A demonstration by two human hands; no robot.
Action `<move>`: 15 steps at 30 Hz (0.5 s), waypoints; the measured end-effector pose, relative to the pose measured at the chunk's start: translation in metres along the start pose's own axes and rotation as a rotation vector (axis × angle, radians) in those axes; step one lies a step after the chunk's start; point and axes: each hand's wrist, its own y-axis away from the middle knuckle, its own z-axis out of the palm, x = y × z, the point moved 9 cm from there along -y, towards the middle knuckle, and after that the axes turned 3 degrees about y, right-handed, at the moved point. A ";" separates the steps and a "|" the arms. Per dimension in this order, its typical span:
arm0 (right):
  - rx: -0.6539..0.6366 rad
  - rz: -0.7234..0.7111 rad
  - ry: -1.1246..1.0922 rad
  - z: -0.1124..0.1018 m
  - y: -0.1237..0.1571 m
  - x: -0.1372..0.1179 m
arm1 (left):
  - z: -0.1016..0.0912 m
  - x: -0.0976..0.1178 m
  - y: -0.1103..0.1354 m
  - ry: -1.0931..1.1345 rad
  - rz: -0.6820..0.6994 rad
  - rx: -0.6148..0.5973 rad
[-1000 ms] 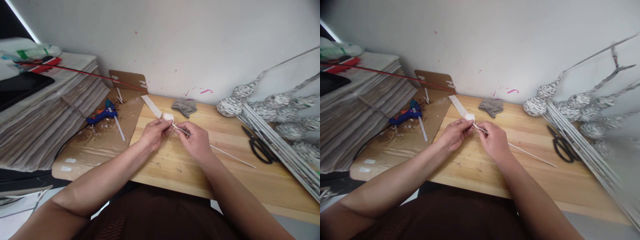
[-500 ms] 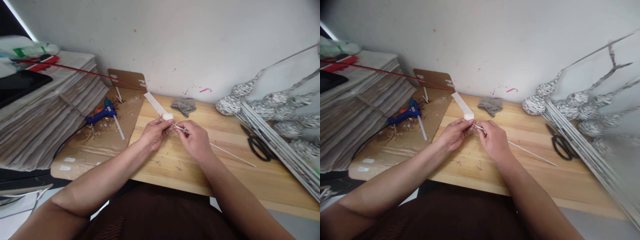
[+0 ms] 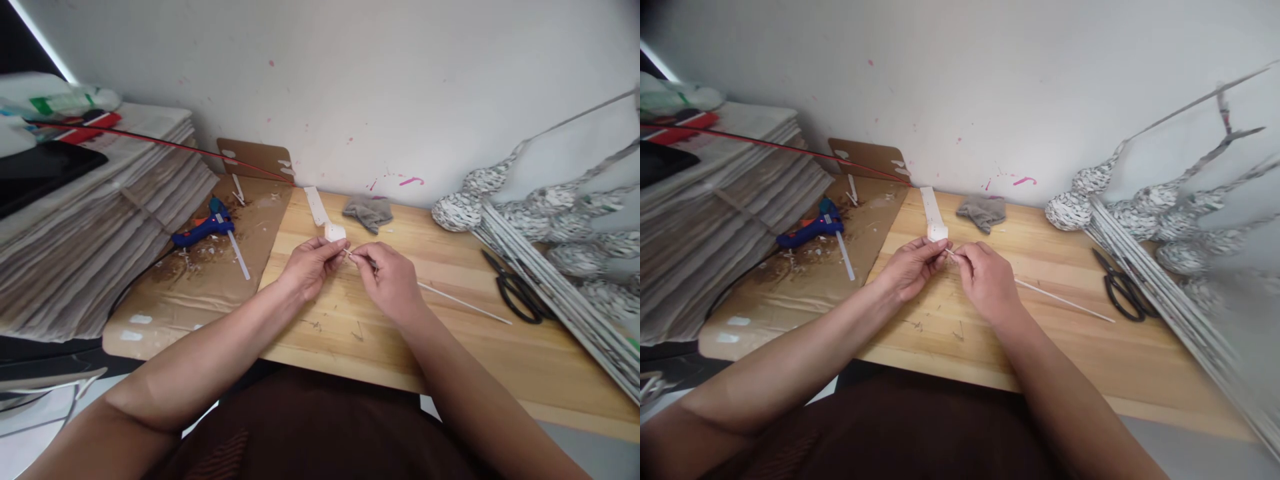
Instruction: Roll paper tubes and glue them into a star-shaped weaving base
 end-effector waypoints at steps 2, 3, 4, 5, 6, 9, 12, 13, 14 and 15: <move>-0.026 0.009 0.004 0.002 0.000 0.001 | -0.001 0.000 0.000 -0.004 0.004 0.009; -0.040 0.015 0.006 0.003 0.000 0.002 | -0.002 0.000 -0.001 -0.007 0.006 0.014; -0.049 0.022 0.006 0.004 0.000 0.003 | -0.002 0.000 -0.001 -0.011 0.009 0.018; -0.051 0.027 0.005 0.004 0.000 0.003 | -0.003 0.000 -0.001 -0.016 0.011 0.021; -0.047 0.030 0.005 0.004 0.001 0.003 | -0.003 0.000 0.000 -0.021 0.012 0.024; -0.035 0.025 0.007 0.002 0.002 0.002 | -0.003 -0.001 0.000 -0.029 0.005 0.017; -0.063 0.004 0.012 0.003 0.002 0.000 | -0.001 -0.002 0.000 -0.032 -0.016 -0.009; -0.077 -0.003 0.014 0.004 0.002 -0.001 | 0.000 -0.002 0.000 -0.029 -0.017 -0.013; -0.092 -0.007 0.018 0.006 0.002 -0.002 | 0.000 -0.001 0.000 -0.025 -0.015 -0.013; -0.103 -0.008 0.023 0.007 0.002 -0.002 | 0.000 0.000 0.000 -0.020 -0.010 -0.008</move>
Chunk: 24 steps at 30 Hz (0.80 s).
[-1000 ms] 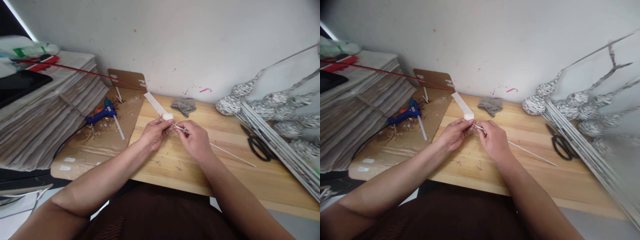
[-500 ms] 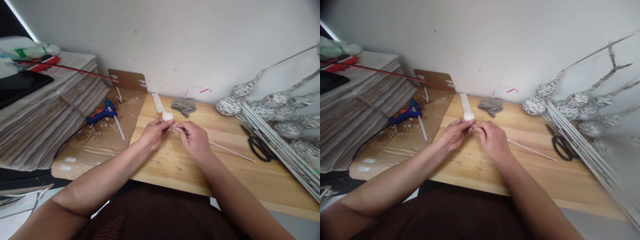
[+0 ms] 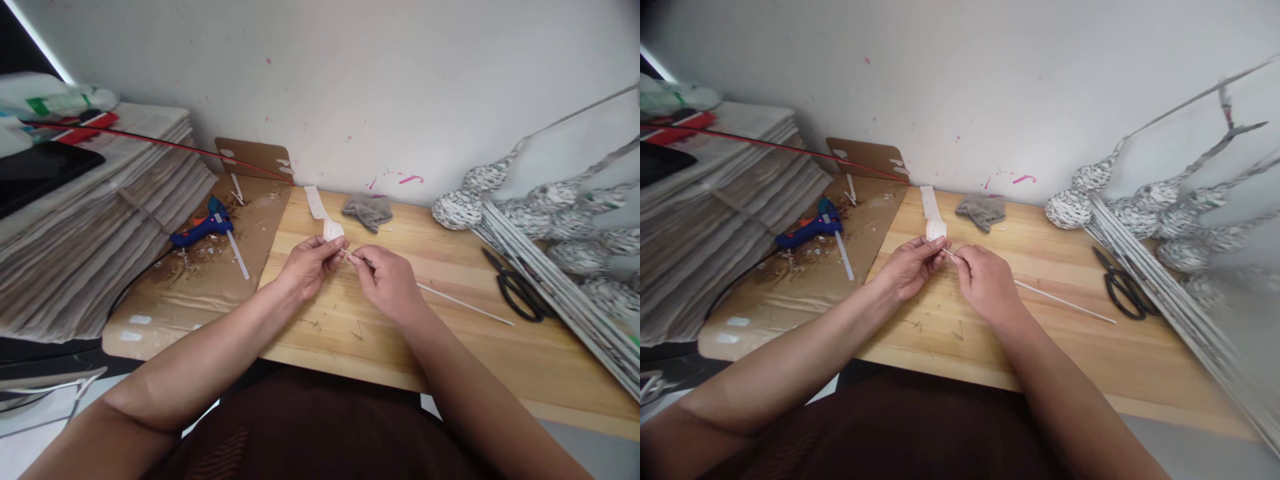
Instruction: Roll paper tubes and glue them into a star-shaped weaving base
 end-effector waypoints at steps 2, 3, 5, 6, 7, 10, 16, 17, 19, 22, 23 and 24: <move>0.009 0.007 0.005 0.000 0.000 0.000 | -0.001 0.001 0.000 0.008 0.006 0.015; 0.029 0.012 0.005 -0.002 0.000 0.001 | -0.001 0.002 0.000 0.009 0.008 0.021; 0.066 0.015 0.004 -0.005 0.001 0.001 | -0.001 0.002 0.001 0.008 0.011 0.027; 0.073 0.012 0.005 -0.005 0.001 0.001 | -0.001 0.002 0.001 0.006 0.014 0.026; 0.068 0.008 0.007 -0.005 0.000 0.000 | -0.001 0.002 0.001 0.003 0.015 0.023; 0.026 -0.001 0.013 -0.002 0.000 -0.001 | 0.001 0.001 0.000 0.002 0.008 0.005; -0.010 0.014 0.017 0.003 0.000 0.001 | 0.000 0.001 -0.001 0.012 0.008 0.004; 0.012 0.017 0.017 0.001 0.000 0.002 | 0.000 0.000 -0.001 0.009 0.008 0.004; 0.050 0.026 0.016 -0.002 0.000 0.002 | -0.001 -0.001 -0.001 0.007 0.008 0.006; 0.037 0.028 0.029 -0.001 0.000 0.001 | 0.000 -0.002 -0.001 0.003 0.004 -0.018; 0.023 0.027 0.037 0.000 -0.001 0.001 | 0.000 -0.003 -0.001 -0.001 0.000 -0.028; 0.011 0.027 0.045 0.001 -0.001 0.001 | 0.000 -0.003 -0.002 -0.006 -0.006 -0.038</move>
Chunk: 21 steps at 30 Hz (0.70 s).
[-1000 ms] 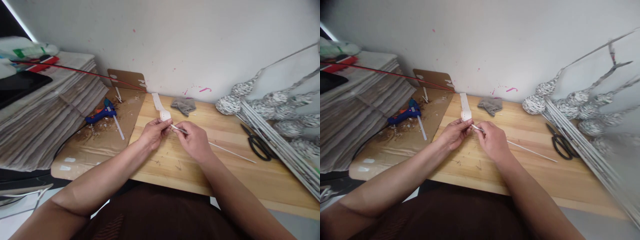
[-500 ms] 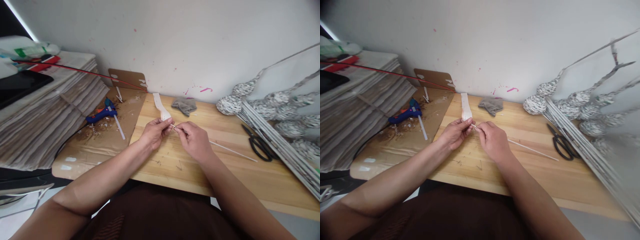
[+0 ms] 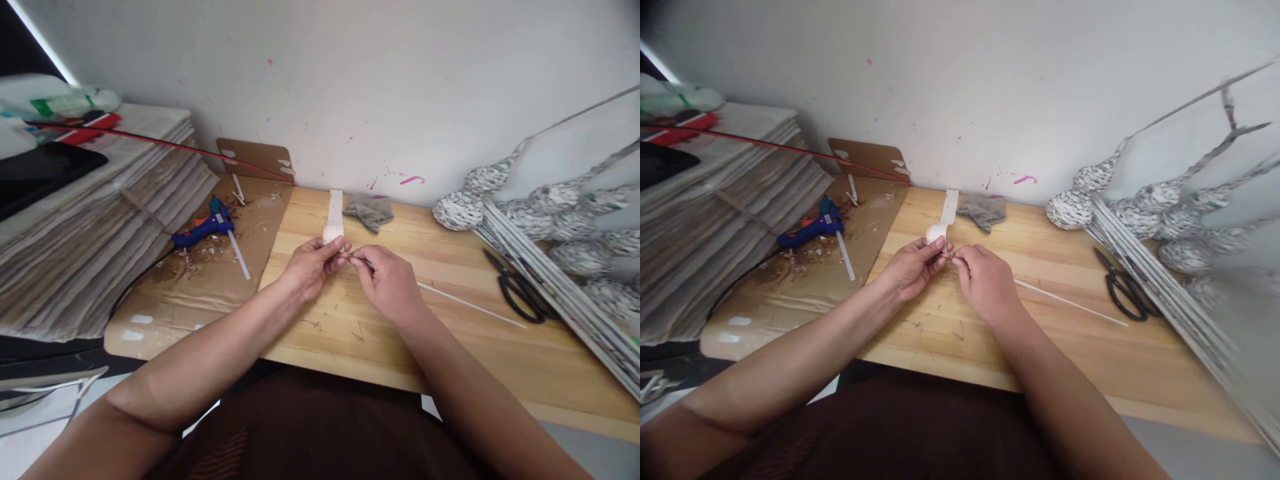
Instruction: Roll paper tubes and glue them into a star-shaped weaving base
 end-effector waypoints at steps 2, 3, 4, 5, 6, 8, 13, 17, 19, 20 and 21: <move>-0.023 0.002 0.016 0.002 0.000 0.001 | 0.000 -0.001 0.000 -0.006 -0.011 -0.011; -0.034 0.006 0.023 0.003 0.000 0.002 | 0.000 -0.001 0.000 -0.006 -0.017 -0.011; -0.042 0.010 0.027 0.004 0.000 0.002 | 0.000 -0.002 -0.001 -0.006 -0.022 -0.011; -0.047 0.010 0.028 0.005 0.000 0.003 | 0.000 -0.002 -0.001 -0.007 -0.026 -0.012; -0.048 0.007 0.026 0.005 0.001 0.003 | 0.001 -0.002 -0.001 -0.008 -0.028 -0.012; -0.034 -0.009 0.011 0.004 0.001 0.003 | 0.001 -0.001 -0.001 -0.008 -0.028 -0.011; -0.026 -0.040 -0.036 0.002 0.001 0.000 | 0.001 0.001 0.000 0.005 -0.023 -0.002; -0.085 -0.020 -0.018 0.007 0.000 0.002 | -0.001 0.000 0.000 0.007 -0.028 0.018; -0.102 -0.007 -0.013 0.009 0.000 0.002 | -0.001 -0.001 -0.001 0.009 -0.028 0.019; -0.090 0.001 -0.018 0.008 0.000 0.002 | -0.001 -0.001 -0.001 0.010 -0.025 0.022; -0.068 0.006 -0.027 0.007 0.001 0.002 | -0.002 -0.001 -0.002 0.012 -0.020 0.028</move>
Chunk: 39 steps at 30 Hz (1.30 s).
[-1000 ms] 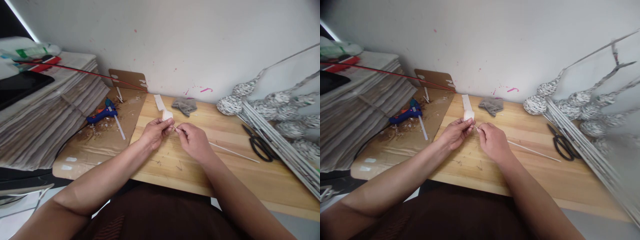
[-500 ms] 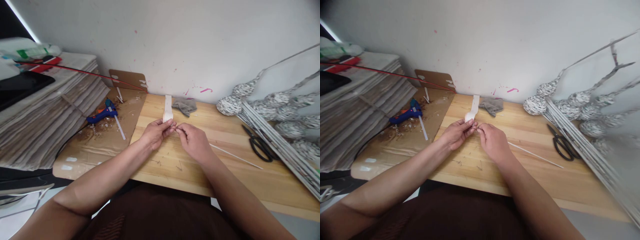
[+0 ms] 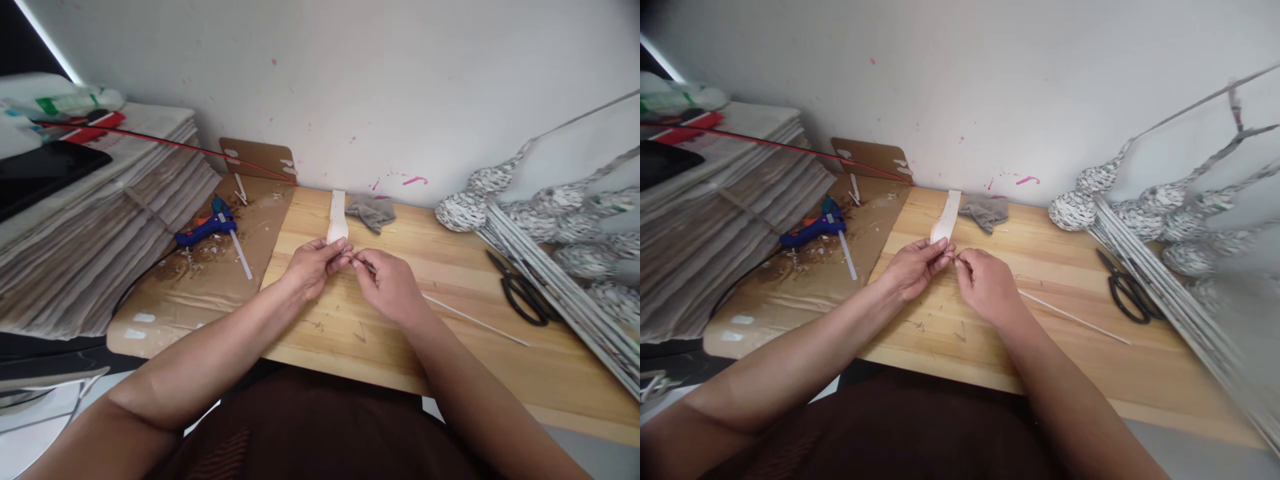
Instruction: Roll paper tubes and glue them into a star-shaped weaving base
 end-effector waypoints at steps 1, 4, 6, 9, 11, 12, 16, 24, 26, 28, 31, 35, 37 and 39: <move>0.025 0.001 -0.009 -0.002 0.000 0.000 | -0.001 0.000 0.000 0.002 0.005 0.004; 0.054 -0.014 -0.007 -0.005 0.001 -0.003 | 0.000 0.000 0.000 0.004 0.005 -0.007; 0.026 -0.017 0.025 -0.003 0.001 -0.003 | 0.000 -0.001 0.001 -0.002 -0.003 -0.020; -0.016 0.004 0.062 0.000 0.000 0.000 | -0.001 -0.001 0.001 -0.012 -0.012 -0.013; -0.043 0.020 0.060 0.002 -0.001 0.002 | -0.001 -0.001 0.001 -0.015 -0.019 -0.009; -0.046 0.023 0.051 0.003 0.000 0.002 | 0.000 -0.001 0.001 -0.017 -0.022 -0.011; 0.035 0.003 0.007 -0.003 0.000 0.001 | 0.000 0.000 0.000 -0.015 -0.016 -0.010; -0.060 0.010 0.058 0.005 -0.002 0.003 | -0.002 0.002 0.000 -0.017 -0.019 0.008; -0.062 0.012 0.049 0.005 -0.001 0.003 | -0.002 0.002 0.000 -0.023 -0.019 0.005; -0.009 0.001 0.025 0.001 -0.001 0.002 | -0.002 0.001 0.000 -0.028 -0.017 0.005; 0.074 -0.025 -0.010 -0.005 0.000 0.000 | -0.003 0.002 0.000 -0.028 -0.008 0.013; 0.038 -0.011 0.047 -0.003 -0.001 0.001 | -0.002 0.002 0.000 -0.016 -0.002 0.019; -0.004 -0.004 0.076 0.000 -0.002 0.002 | -0.001 0.003 0.000 -0.005 -0.001 0.018; -0.015 0.012 0.076 0.001 -0.001 0.003 | 0.000 0.003 0.000 0.003 0.004 0.011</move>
